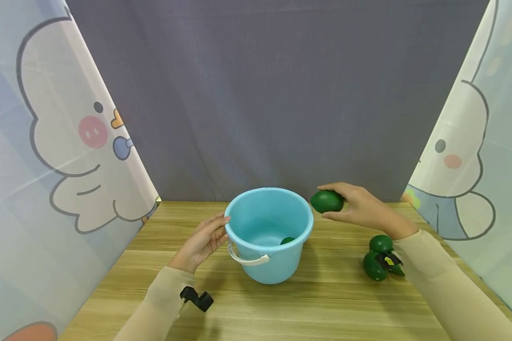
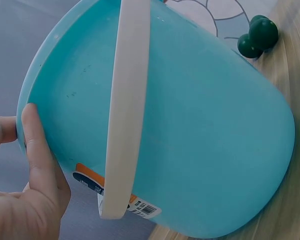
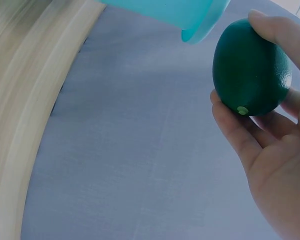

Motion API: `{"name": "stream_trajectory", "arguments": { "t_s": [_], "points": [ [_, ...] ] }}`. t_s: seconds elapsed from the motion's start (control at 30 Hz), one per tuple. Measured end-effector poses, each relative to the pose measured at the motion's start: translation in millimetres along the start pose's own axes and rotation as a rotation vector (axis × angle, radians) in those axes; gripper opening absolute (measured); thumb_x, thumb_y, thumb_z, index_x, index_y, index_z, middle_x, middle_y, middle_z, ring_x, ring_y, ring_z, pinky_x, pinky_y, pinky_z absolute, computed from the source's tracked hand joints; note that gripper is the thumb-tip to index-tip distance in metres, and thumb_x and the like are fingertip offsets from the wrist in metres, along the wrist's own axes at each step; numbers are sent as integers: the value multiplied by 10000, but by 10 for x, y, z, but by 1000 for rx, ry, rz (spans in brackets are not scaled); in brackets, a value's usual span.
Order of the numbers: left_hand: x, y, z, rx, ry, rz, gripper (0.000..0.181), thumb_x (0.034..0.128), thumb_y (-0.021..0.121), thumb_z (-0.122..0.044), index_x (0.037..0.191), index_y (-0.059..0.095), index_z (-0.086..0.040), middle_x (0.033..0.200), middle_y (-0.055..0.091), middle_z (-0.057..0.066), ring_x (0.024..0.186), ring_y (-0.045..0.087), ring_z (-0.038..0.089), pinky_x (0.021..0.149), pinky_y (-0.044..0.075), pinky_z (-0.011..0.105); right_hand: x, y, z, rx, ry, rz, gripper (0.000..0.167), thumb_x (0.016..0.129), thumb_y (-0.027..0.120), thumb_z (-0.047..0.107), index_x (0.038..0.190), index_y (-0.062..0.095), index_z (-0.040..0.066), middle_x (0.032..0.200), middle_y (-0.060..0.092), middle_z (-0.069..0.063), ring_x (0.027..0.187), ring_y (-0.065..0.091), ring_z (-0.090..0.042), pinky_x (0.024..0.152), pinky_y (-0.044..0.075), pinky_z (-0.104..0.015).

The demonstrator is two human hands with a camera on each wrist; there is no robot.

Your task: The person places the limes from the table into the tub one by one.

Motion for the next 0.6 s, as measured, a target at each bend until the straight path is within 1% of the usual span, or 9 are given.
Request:
{"name": "stream_trajectory", "arguments": {
  "t_s": [0.1,0.33,0.5,0.6],
  "points": [
    [6,-1,7,2,2,-4,418,1038,553,-105,1424,442,10,1154,586,84,874,643,81,740,569,133,17,7,11,9,-6,0,622,855,830,289,1386,567,101,1258,626,-67,981,638,-147,768,595,-342],
    [-7,-18,4,8,1,-3,444,1040,549,-108,1449,423,8,1167,586,83,880,645,78,740,568,131,87,17,87,31,-25,3,626,843,842,228,1387,564,89,1240,628,-63,958,634,-131,757,598,-324],
    [-7,-25,2,15,-4,-5,452,1041,549,-114,1455,415,11,1184,581,89,894,646,79,746,567,130,145,31,134,48,-24,7,627,840,845,241,1384,568,95,1227,628,-50,941,626,-125,749,593,-321],
    [-7,-22,-2,11,-3,6,455,1044,545,-114,1459,408,13,1196,574,97,900,646,81,748,567,132,178,49,159,56,-32,11,622,854,833,264,1389,565,95,1238,627,-58,947,624,-129,753,588,-329]
  ]
}}
Point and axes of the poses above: each hand's wrist, its own x-axis towards the middle knuckle, its own y-axis out of the palm, z = x × y, the point moved 7 cm from there along x, towards the middle knuckle
